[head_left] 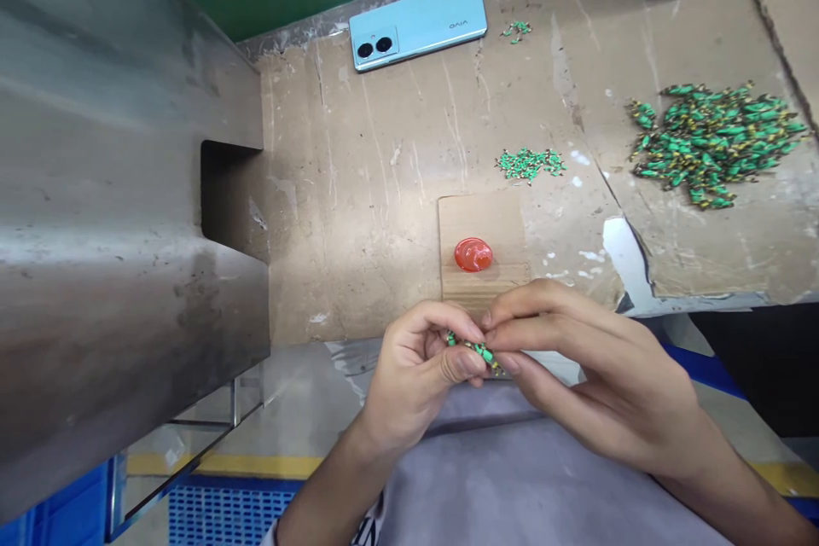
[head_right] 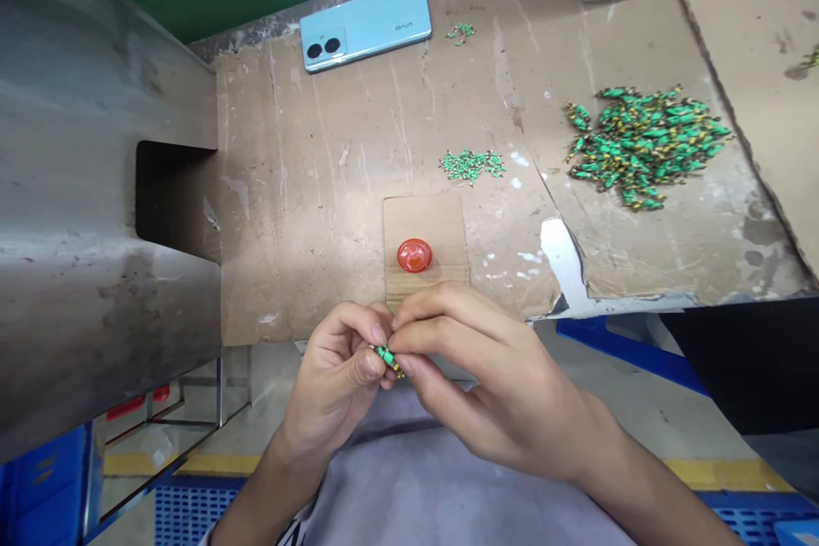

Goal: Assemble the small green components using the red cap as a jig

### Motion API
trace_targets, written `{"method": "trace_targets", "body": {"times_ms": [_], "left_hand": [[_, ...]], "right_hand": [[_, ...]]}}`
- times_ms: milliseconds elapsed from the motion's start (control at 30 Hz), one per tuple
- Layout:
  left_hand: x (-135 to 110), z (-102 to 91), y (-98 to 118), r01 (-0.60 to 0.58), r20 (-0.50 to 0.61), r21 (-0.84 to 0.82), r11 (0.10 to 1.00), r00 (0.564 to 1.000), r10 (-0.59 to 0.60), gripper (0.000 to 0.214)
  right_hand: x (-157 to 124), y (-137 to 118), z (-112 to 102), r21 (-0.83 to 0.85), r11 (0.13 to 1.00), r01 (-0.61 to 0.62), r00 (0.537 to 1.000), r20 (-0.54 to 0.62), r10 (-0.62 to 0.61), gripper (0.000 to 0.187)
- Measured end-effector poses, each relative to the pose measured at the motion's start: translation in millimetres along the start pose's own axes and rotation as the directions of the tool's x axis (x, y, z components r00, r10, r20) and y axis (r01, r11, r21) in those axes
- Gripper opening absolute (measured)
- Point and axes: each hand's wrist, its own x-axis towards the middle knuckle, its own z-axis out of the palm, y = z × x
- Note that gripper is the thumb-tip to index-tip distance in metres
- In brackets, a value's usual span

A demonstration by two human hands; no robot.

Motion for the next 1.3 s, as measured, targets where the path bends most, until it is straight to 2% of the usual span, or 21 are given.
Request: {"method": "trace_targets", "body": {"times_ms": [233, 467, 567, 700, 833, 933, 1100, 1300], "left_hand": [[1, 2.5, 2, -0.031, 0.02, -0.068, 0.997, 0.999, 0.032, 0.024], [2, 1.0, -2, -0.044, -0.01, 0.013, 0.999, 0.999, 0.044, 0.035], [1, 2.3, -2, -0.073, -0.02, 0.034, 0.997, 0.997, 0.074, 0.035], [0, 3.5, -3, -0.157, -0.008, 0.039, 0.987, 0.988, 0.157, 0.026], [-1, 3.4, -6, -0.186, -0.019, 0.082, 0.979, 0.982, 0.188, 0.028], [-2, 3.9, -7, -0.217, -0.043, 0.117, 0.969, 0.974, 0.223, 0.029], [-2, 3.1, -9, -0.295, -0.016, 0.076, 0.952, 0.955, 0.297, 0.018], [0, -3.5, -14, -0.432, 0.069, 0.167, 0.886, 0.902, 0.427, 0.021]], "right_hand": [[3, 3, -3, -0.037, 0.998, 0.056, 0.998, 0.042, -0.054, 0.026], [5, 4, -5, -0.082, 0.99, 0.115, 0.992, 0.053, -0.111, 0.031], [5, 4, -6, -0.058, 0.993, 0.107, 0.993, 0.056, -0.104, 0.028], [3, 3, -3, 0.025, 0.999, 0.048, 0.997, 0.055, -0.05, 0.017], [0, 3, 1, 0.115, 0.993, 0.001, 0.999, 0.032, -0.004, 0.023], [0, 2, 2, 0.106, 0.994, 0.006, 0.999, 0.033, -0.01, 0.024], [2, -2, 3, 0.097, 0.995, 0.009, 1.0, -0.027, -0.006, 0.025], [-4, -8, 8, 0.164, 0.978, -0.125, 0.986, -0.089, 0.141, 0.022]]}}
